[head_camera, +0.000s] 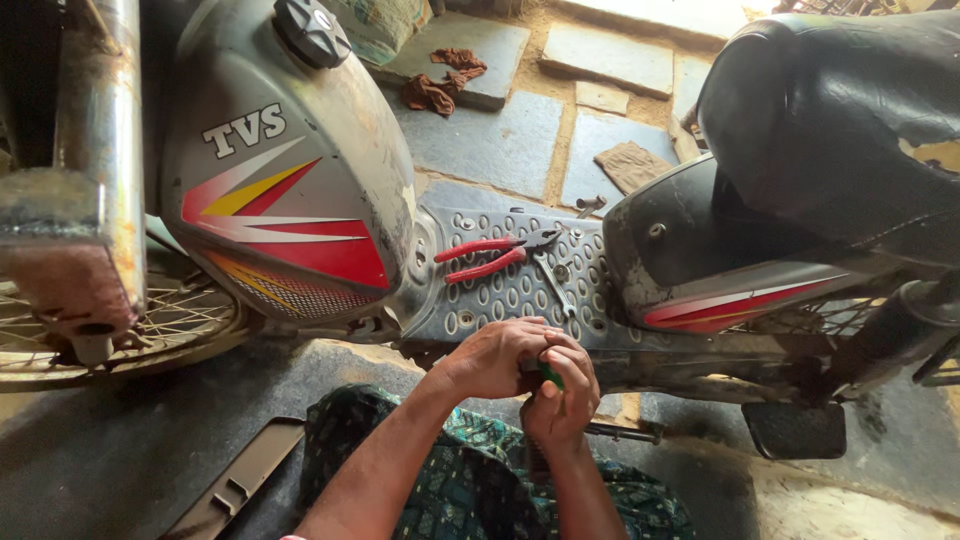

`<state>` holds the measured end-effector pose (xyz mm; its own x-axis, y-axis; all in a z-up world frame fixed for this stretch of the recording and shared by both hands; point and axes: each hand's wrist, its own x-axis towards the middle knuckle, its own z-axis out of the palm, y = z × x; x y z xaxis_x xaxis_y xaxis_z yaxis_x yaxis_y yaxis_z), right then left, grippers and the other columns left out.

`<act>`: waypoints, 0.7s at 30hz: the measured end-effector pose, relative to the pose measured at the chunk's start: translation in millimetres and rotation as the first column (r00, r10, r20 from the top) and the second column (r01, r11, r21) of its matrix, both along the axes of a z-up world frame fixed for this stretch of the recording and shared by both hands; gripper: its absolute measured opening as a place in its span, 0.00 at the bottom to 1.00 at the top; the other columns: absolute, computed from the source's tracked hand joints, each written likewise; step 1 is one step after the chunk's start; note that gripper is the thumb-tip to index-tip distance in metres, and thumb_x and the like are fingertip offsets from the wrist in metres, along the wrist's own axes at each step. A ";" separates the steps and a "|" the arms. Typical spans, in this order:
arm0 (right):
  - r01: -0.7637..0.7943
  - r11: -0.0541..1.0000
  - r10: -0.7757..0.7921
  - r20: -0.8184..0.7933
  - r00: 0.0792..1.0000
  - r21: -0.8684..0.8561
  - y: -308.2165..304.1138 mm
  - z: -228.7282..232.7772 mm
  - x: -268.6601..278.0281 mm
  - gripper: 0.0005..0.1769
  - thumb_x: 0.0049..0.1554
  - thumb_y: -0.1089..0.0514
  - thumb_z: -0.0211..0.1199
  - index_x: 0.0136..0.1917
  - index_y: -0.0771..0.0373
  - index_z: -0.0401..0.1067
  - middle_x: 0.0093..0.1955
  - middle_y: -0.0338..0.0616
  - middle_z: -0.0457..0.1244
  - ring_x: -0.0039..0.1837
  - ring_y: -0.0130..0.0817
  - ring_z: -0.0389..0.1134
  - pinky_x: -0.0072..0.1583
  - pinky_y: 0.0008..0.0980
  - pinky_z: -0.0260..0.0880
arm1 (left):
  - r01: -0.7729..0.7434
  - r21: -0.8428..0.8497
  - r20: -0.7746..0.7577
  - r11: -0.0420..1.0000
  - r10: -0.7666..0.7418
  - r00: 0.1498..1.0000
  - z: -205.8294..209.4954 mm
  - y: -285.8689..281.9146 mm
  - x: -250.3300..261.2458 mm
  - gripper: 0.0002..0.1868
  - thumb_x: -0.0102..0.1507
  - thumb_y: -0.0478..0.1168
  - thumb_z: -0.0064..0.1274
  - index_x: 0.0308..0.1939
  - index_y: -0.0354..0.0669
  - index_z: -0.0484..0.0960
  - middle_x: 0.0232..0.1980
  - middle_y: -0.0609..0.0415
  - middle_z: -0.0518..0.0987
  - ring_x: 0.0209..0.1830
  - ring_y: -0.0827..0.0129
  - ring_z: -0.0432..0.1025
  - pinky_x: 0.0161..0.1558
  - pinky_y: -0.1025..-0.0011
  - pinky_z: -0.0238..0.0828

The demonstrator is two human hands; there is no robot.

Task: The person works on the wiring and components of a moped using a screwdriver.

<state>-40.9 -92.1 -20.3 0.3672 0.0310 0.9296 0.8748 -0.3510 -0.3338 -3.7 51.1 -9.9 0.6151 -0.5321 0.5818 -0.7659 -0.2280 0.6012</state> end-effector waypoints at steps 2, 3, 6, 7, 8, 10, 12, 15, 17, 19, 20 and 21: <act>0.007 1.000 -0.007 -0.020 1.000 -0.015 -2.2 0.8 -2.3 0.16 0.71 0.49 0.50 0.61 0.64 0.64 0.55 0.56 0.66 0.60 0.53 0.72 0.61 0.47 0.74 | 0.001 -0.035 0.042 0.999 0.000 0.999 -2.2 -0.5 0.5 0.16 0.52 0.37 0.66 0.41 0.41 0.79 0.49 0.50 0.83 0.52 0.51 0.79 0.69 0.59 0.69; 0.009 1.000 -0.010 -0.029 1.000 -0.022 -2.6 0.9 -2.7 0.15 0.71 0.50 0.51 0.60 0.64 0.65 0.55 0.56 0.67 0.60 0.53 0.72 0.61 0.47 0.74 | 0.002 -0.052 0.065 0.999 0.001 0.998 -2.4 -0.2 0.9 0.16 0.52 0.37 0.66 0.41 0.41 0.78 0.50 0.50 0.83 0.54 0.51 0.79 0.69 0.59 0.69; 0.038 0.999 -0.037 -0.043 0.998 0.011 0.8 -1.3 -2.8 0.16 0.66 0.50 0.63 0.57 0.63 0.65 0.54 0.54 0.66 0.60 0.52 0.72 0.61 0.45 0.75 | 0.037 -0.014 0.049 0.999 -0.036 0.998 0.8 2.2 0.8 0.18 0.51 0.35 0.64 0.44 0.41 0.79 0.51 0.51 0.83 0.56 0.50 0.77 0.68 0.60 0.71; 0.035 0.999 -0.034 -0.046 0.998 0.021 1.9 -2.0 -2.8 0.17 0.64 0.51 0.66 0.57 0.63 0.65 0.54 0.54 0.66 0.60 0.52 0.72 0.62 0.45 0.75 | 0.050 -0.016 0.049 0.999 -0.049 0.998 2.6 3.2 0.8 0.19 0.51 0.35 0.64 0.45 0.42 0.79 0.52 0.51 0.82 0.56 0.51 0.77 0.67 0.61 0.71; 0.032 0.999 -0.031 -0.049 0.998 0.032 2.9 -2.4 -2.9 0.18 0.63 0.52 0.68 0.57 0.63 0.65 0.54 0.53 0.66 0.60 0.52 0.72 0.62 0.46 0.75 | 0.062 -0.018 0.048 0.998 -0.061 0.997 4.2 3.9 0.9 0.19 0.51 0.36 0.64 0.46 0.42 0.79 0.53 0.51 0.82 0.57 0.51 0.76 0.66 0.62 0.72; 0.034 0.998 -0.030 -0.064 0.997 0.055 4.9 -2.7 -4.0 0.20 0.60 0.53 0.71 0.56 0.63 0.65 0.54 0.52 0.66 0.60 0.51 0.72 0.62 0.46 0.75 | 0.068 -0.010 0.060 0.998 -0.067 0.996 4.9 3.5 0.0 0.20 0.51 0.36 0.64 0.47 0.42 0.79 0.54 0.51 0.82 0.57 0.52 0.76 0.66 0.61 0.71; 0.044 0.996 -0.037 -0.083 0.996 0.083 7.2 0.3 -5.1 0.21 0.59 0.52 0.73 0.56 0.62 0.65 0.54 0.52 0.66 0.60 0.51 0.72 0.62 0.45 0.75 | 0.056 0.010 0.092 0.998 -0.057 0.994 5.1 1.7 0.3 0.20 0.52 0.36 0.63 0.48 0.42 0.80 0.52 0.51 0.82 0.56 0.53 0.77 0.70 0.57 0.67; 0.131 0.991 -0.127 -0.129 0.983 0.023 6.0 12.1 -9.9 0.19 0.60 0.51 0.71 0.55 0.62 0.66 0.56 0.55 0.66 0.62 0.54 0.71 0.65 0.47 0.73 | 0.076 -0.004 0.060 0.997 -0.075 0.995 4.7 3.2 -1.0 0.17 0.55 0.37 0.63 0.47 0.43 0.79 0.52 0.52 0.82 0.55 0.54 0.77 0.71 0.60 0.69; 0.046 0.998 -0.043 -0.113 0.993 0.032 5.6 19.8 -14.2 0.23 0.63 0.47 0.65 0.59 0.66 0.64 0.59 0.57 0.65 0.64 0.55 0.69 0.67 0.47 0.70 | 0.041 -0.021 0.070 0.999 -0.040 0.997 2.8 2.1 -1.6 0.19 0.53 0.38 0.63 0.48 0.43 0.79 0.52 0.50 0.82 0.58 0.52 0.76 0.69 0.60 0.68; -0.009 1.000 0.009 -0.103 0.995 0.007 5.8 23.2 -14.6 0.22 0.66 0.47 0.59 0.62 0.68 0.65 0.60 0.56 0.66 0.65 0.55 0.70 0.69 0.48 0.70 | 0.025 -0.019 0.109 0.999 -0.023 0.994 -1.2 1.3 0.6 0.19 0.52 0.38 0.64 0.47 0.42 0.79 0.52 0.50 0.81 0.58 0.52 0.76 0.69 0.59 0.68; -0.021 1.000 0.019 -0.101 0.995 -0.021 5.1 23.2 -13.9 0.20 0.68 0.48 0.55 0.62 0.68 0.68 0.60 0.55 0.67 0.66 0.55 0.71 0.70 0.49 0.71 | 0.026 -0.009 0.144 1.000 -0.024 0.989 -3.6 1.3 2.8 0.18 0.53 0.38 0.64 0.46 0.42 0.80 0.51 0.50 0.82 0.58 0.53 0.76 0.70 0.59 0.68; -0.033 0.998 0.028 -0.100 0.995 -0.049 4.1 22.3 -13.5 0.19 0.70 0.50 0.51 0.62 0.68 0.70 0.61 0.54 0.68 0.66 0.55 0.72 0.70 0.50 0.71 | 0.028 0.001 0.177 1.000 -0.027 0.984 -6.2 0.7 4.2 0.17 0.54 0.38 0.64 0.45 0.42 0.80 0.51 0.50 0.82 0.57 0.53 0.76 0.71 0.58 0.68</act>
